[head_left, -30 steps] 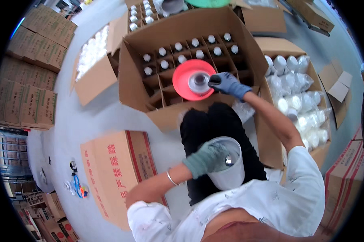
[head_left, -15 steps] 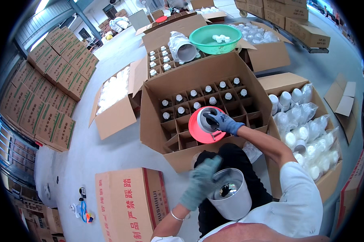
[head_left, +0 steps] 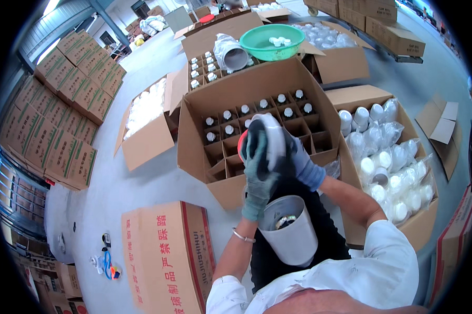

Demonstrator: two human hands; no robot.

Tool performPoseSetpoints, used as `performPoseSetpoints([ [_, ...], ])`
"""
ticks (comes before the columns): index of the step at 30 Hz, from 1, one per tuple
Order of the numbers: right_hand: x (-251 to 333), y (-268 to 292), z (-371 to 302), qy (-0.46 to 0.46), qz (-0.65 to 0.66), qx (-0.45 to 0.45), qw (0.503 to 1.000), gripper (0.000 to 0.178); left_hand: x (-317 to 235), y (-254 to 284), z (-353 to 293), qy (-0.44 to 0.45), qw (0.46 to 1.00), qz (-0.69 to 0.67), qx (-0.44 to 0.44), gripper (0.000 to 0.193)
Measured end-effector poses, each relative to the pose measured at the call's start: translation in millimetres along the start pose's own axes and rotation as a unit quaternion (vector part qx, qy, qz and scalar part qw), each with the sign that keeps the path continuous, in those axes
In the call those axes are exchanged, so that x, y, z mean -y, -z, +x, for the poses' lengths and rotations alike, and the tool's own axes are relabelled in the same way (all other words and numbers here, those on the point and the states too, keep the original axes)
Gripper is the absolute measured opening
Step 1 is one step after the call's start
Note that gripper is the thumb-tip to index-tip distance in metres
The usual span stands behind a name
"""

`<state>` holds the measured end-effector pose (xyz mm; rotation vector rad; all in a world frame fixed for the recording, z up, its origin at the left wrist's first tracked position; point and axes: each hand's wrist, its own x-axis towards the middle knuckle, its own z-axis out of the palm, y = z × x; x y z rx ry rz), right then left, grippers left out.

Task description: The person assembles insulated flasks by placing glass liners into outer plastic housings and securing them with threaded bottom caps.

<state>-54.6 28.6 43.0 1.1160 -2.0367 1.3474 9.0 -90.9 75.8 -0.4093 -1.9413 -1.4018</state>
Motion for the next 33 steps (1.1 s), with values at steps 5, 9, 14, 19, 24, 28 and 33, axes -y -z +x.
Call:
performPoseSetpoints([
  [5,-20,4,-34,-0.328,0.731,0.121,0.587,0.046,-1,37,5,-0.223,0.914,0.212,0.265,0.070],
  [9,-2,17,-47,-0.327,0.553,0.153,0.751,0.040,0,38,-19,-0.037,0.966,0.037,0.252,0.062],
  [14,26,42,6,0.205,-0.186,0.079,0.958,0.045,-25,42,-1,0.276,0.870,-0.403,0.073,0.059],
  [19,1,42,14,0.351,-0.207,0.245,0.880,0.054,-22,50,0,-0.015,0.976,0.101,0.191,0.074],
  [24,2,44,31,0.307,-0.273,0.225,0.883,0.055,-41,34,1,0.035,0.989,0.012,0.143,0.078],
  [28,27,4,31,0.047,-0.256,0.119,0.958,0.048,-20,17,-1,0.218,0.890,-0.401,-0.017,0.055],
  [33,31,-1,20,-0.313,0.456,0.011,0.833,0.044,-7,27,6,-0.105,0.972,0.206,0.035,0.054],
])
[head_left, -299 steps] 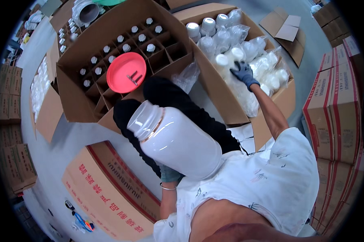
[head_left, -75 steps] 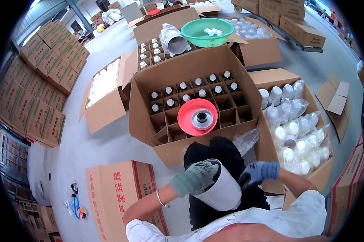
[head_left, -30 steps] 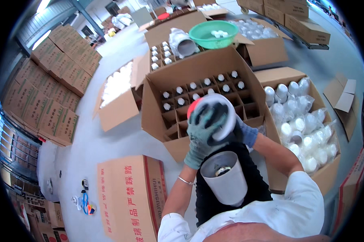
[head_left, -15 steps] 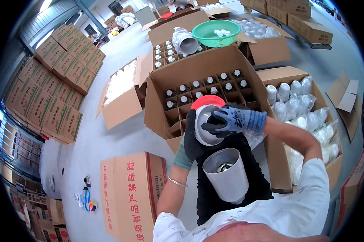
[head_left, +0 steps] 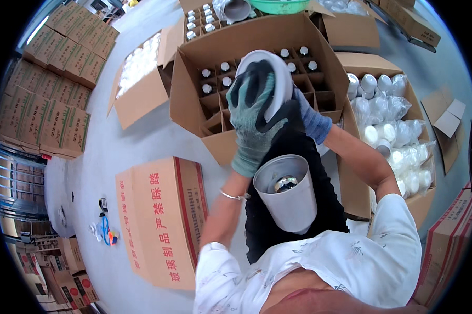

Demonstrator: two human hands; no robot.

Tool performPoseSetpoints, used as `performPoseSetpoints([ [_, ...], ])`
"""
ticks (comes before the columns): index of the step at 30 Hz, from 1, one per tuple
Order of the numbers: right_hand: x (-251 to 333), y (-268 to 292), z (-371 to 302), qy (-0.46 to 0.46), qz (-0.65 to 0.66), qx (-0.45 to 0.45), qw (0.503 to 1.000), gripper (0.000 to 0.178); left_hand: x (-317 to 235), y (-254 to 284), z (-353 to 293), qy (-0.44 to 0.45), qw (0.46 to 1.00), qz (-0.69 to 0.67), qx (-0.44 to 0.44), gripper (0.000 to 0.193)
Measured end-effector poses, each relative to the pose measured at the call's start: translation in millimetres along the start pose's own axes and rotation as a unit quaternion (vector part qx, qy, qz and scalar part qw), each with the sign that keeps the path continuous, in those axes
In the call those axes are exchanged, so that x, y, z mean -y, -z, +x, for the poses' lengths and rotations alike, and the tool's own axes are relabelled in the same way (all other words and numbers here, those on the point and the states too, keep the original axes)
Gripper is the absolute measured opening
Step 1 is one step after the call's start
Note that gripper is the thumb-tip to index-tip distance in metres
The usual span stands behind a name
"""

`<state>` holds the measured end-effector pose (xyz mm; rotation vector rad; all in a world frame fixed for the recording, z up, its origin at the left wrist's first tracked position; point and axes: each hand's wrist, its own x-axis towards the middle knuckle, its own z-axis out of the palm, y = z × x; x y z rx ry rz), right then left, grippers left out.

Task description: The person assembles insulated flasks by placing glass liners into outer plastic housings and securing them with threaded bottom caps.

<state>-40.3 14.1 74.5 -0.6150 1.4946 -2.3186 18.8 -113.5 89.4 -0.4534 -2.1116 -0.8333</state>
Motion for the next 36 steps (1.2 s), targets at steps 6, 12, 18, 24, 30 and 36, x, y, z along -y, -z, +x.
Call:
performPoseSetpoints([
  [6,-52,44,-20,0.061,-0.031,0.268,0.961,0.070,25,28,-14,-0.194,0.960,0.041,0.200,0.082],
  [12,-35,133,-33,-0.282,0.148,0.203,0.926,0.034,17,42,-55,0.129,0.941,-0.236,0.207,0.072],
  [18,-34,90,-57,-0.152,-0.170,0.107,0.968,0.036,-2,49,-101,0.104,0.915,-0.185,0.344,0.065],
  [24,-44,16,-84,-0.130,-0.226,0.232,0.937,0.042,-13,60,-121,0.105,0.900,-0.205,0.370,0.076],
  [30,-50,23,-85,-0.076,-0.241,0.329,0.910,0.047,-44,53,-127,0.076,0.924,-0.114,0.356,0.073],
  [36,10,65,-143,0.003,-0.460,0.307,0.833,0.063,-25,-11,-202,0.477,0.751,-0.456,0.038,0.036],
])
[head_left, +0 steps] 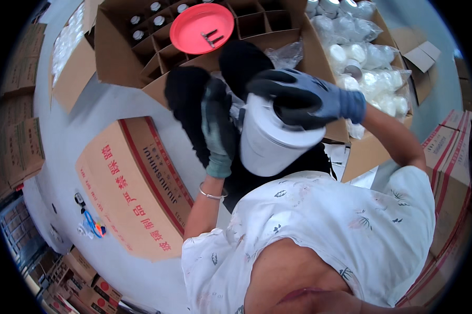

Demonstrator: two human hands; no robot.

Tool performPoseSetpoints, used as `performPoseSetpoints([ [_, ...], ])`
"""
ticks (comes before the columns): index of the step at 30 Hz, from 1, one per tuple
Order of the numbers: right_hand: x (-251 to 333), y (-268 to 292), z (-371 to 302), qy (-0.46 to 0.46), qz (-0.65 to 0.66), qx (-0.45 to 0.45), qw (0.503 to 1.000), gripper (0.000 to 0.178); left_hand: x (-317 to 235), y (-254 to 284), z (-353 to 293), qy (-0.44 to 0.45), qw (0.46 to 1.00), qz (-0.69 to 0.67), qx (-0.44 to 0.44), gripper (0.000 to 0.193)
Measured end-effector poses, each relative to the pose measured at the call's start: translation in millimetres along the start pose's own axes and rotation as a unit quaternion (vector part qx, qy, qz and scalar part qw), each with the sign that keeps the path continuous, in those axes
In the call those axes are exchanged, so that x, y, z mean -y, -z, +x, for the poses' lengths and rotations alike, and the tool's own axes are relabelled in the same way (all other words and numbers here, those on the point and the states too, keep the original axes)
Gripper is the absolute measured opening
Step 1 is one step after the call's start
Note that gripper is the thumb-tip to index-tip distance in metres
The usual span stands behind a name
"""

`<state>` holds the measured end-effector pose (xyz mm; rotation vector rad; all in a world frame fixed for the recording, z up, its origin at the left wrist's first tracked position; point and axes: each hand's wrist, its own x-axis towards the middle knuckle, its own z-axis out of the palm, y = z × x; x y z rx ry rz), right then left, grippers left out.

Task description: The person assembles insulated flasks by placing glass liners into outer plastic housings and securing them with threaded bottom caps.

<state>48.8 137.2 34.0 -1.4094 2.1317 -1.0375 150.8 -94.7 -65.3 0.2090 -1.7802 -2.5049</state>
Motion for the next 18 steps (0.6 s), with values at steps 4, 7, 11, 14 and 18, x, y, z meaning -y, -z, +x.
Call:
performPoseSetpoints([
  [4,28,-30,-54,-0.161,0.164,-0.115,0.966,0.058,35,43,-30,-0.112,0.891,0.399,0.184,0.038],
  [7,22,-49,-93,-0.287,0.359,-0.209,0.863,0.055,-43,2,-27,0.244,0.959,0.108,0.100,0.027],
  [11,29,-75,-81,-0.337,0.457,-0.241,0.787,0.055,-31,14,-57,0.158,0.967,0.153,0.127,0.033],
  [14,32,-84,-62,-0.161,0.063,-0.201,0.964,0.064,-10,25,-51,0.208,0.968,0.109,0.084,0.032],
  [18,19,-71,-62,-0.006,-0.006,-0.179,0.984,0.077,12,36,-33,-0.111,0.849,0.471,0.209,0.023],
])
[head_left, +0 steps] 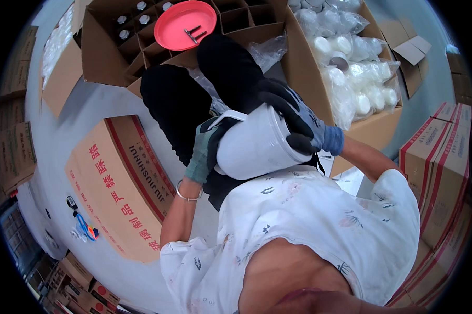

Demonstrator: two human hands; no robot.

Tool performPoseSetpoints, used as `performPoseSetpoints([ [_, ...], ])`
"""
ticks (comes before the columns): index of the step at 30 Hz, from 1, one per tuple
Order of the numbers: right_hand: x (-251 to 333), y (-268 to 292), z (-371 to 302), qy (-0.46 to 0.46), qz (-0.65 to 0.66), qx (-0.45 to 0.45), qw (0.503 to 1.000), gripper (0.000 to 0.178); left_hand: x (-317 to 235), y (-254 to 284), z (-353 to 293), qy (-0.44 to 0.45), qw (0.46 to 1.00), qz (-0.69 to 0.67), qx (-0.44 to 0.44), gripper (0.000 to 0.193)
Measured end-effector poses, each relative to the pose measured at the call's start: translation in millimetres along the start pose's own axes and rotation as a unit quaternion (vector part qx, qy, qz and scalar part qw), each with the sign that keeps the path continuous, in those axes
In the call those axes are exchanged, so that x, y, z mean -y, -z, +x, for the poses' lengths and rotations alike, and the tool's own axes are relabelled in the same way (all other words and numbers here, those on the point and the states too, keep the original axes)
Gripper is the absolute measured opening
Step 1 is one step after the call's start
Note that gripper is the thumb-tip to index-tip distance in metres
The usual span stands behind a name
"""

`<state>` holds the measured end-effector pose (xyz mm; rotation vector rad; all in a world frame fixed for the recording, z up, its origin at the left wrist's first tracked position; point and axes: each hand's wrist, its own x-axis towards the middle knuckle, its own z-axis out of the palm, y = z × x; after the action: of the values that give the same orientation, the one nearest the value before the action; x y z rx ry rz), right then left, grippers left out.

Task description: The person assembles insulated flasks by placing glass liners into outer plastic housings and securing them with threaded bottom caps.

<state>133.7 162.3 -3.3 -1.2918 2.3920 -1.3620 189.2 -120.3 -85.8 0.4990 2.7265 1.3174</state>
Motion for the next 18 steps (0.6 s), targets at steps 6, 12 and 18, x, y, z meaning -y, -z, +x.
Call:
performPoseSetpoints([
  [6,-12,3,-14,-0.156,0.264,-0.199,0.931,0.048,-99,44,66,-0.079,0.969,-0.155,-0.176,0.019],
  [12,-25,26,5,-0.131,0.103,-0.225,0.960,0.058,-67,71,81,0.102,0.957,-0.191,-0.191,0.023],
  [18,-34,27,19,-0.031,0.024,-0.211,0.977,0.064,-152,93,100,-0.292,0.934,0.167,-0.124,0.040],
])
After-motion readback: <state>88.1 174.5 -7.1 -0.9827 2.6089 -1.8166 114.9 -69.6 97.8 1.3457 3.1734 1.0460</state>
